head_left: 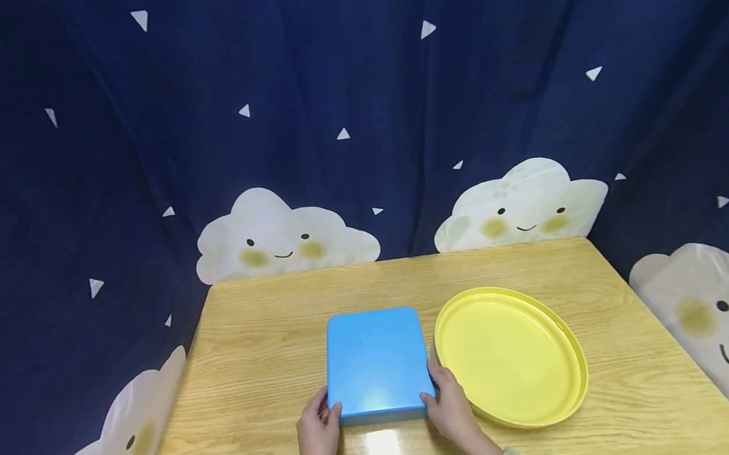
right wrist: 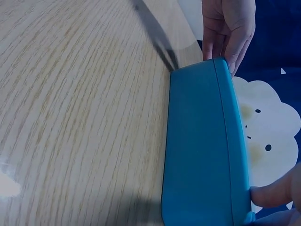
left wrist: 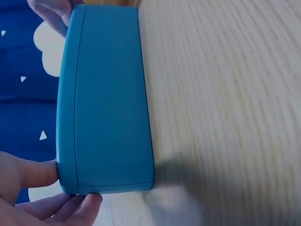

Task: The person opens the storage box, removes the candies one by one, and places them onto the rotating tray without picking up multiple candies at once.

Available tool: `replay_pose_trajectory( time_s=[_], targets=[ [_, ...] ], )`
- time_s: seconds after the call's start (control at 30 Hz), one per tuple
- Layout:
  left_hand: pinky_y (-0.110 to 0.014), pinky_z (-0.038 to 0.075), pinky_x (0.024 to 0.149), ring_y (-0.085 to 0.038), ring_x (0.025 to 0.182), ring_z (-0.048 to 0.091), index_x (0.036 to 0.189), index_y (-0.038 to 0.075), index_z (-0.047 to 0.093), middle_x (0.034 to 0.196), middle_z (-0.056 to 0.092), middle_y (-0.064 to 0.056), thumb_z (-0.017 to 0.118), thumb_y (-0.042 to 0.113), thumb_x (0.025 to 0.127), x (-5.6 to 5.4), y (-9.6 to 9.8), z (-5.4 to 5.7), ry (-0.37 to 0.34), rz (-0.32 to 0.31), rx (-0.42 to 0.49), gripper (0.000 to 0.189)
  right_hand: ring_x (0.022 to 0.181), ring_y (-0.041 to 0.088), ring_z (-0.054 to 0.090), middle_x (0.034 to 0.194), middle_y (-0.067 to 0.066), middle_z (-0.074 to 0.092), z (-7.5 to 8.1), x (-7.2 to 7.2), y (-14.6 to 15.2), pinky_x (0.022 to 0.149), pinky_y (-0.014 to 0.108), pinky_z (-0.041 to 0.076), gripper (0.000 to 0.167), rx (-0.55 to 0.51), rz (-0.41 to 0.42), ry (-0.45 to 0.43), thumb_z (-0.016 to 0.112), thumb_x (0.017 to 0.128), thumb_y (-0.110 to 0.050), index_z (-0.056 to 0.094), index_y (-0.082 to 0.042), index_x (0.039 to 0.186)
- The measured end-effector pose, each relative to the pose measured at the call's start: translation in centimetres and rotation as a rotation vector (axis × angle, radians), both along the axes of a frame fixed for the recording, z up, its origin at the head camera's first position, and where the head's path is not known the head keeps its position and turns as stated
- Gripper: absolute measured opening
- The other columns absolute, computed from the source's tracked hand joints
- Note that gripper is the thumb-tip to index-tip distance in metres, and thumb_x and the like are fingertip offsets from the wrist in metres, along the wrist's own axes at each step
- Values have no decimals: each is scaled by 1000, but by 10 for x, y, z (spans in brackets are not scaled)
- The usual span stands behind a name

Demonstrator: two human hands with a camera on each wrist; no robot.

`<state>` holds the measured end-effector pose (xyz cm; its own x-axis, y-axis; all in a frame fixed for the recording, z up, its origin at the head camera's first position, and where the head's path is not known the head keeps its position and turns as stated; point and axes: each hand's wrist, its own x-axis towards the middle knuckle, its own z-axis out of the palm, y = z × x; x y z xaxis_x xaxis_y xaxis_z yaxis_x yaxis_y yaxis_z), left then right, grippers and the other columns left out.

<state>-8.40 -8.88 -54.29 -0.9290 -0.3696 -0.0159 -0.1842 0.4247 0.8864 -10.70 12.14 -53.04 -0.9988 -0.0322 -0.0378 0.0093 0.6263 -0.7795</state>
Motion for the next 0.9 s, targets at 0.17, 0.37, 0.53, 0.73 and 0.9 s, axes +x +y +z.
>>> replay_pose_trajectory(
  time_s=[0.17, 0.37, 0.53, 0.73, 0.9],
  targets=[
    [-30, 53, 78, -36, 98, 60, 116, -13, 53, 106, 59, -28, 64, -6, 79, -1, -2, 2, -32, -1, 42, 39, 117, 46, 41, 124, 34, 43, 4, 1, 0, 97, 52, 36, 56, 25, 26, 20, 61, 82, 5, 37, 15, 131],
    [-29, 52, 79, -33, 99, 57, 120, -14, 50, 108, 56, -24, 63, -5, 80, -6, -9, 5, -91, -59, 105, 43, 120, 48, 38, 129, 35, 36, 7, -3, -1, 99, 54, 34, 59, 76, 64, 10, 58, 84, 1, 30, 15, 134],
    [-37, 51, 83, -33, 100, 55, 123, -16, 46, 111, 54, -23, 62, 1, 82, -16, -18, 9, -144, -162, 131, 47, 122, 48, 34, 132, 37, 33, 11, -16, -1, 100, 55, 32, 60, 92, 83, -19, 56, 85, -2, 27, 16, 135],
    [-44, 49, 85, -39, 105, 53, 124, -18, 42, 116, 51, -30, 59, 5, 85, -37, -24, 9, -116, -263, 116, 49, 124, 47, 33, 134, 36, 31, 14, -38, -4, 102, 54, 30, 61, 137, 87, -63, 55, 87, -4, 25, 15, 136],
    [-46, 46, 90, -41, 111, 50, 126, -16, 42, 121, 50, -31, 56, 7, 88, -63, -28, 13, -142, -299, 89, 47, 123, 46, 34, 134, 36, 32, 13, -59, -6, 102, 53, 31, 61, 164, 89, -78, 54, 88, -4, 23, 14, 137]
  ],
)
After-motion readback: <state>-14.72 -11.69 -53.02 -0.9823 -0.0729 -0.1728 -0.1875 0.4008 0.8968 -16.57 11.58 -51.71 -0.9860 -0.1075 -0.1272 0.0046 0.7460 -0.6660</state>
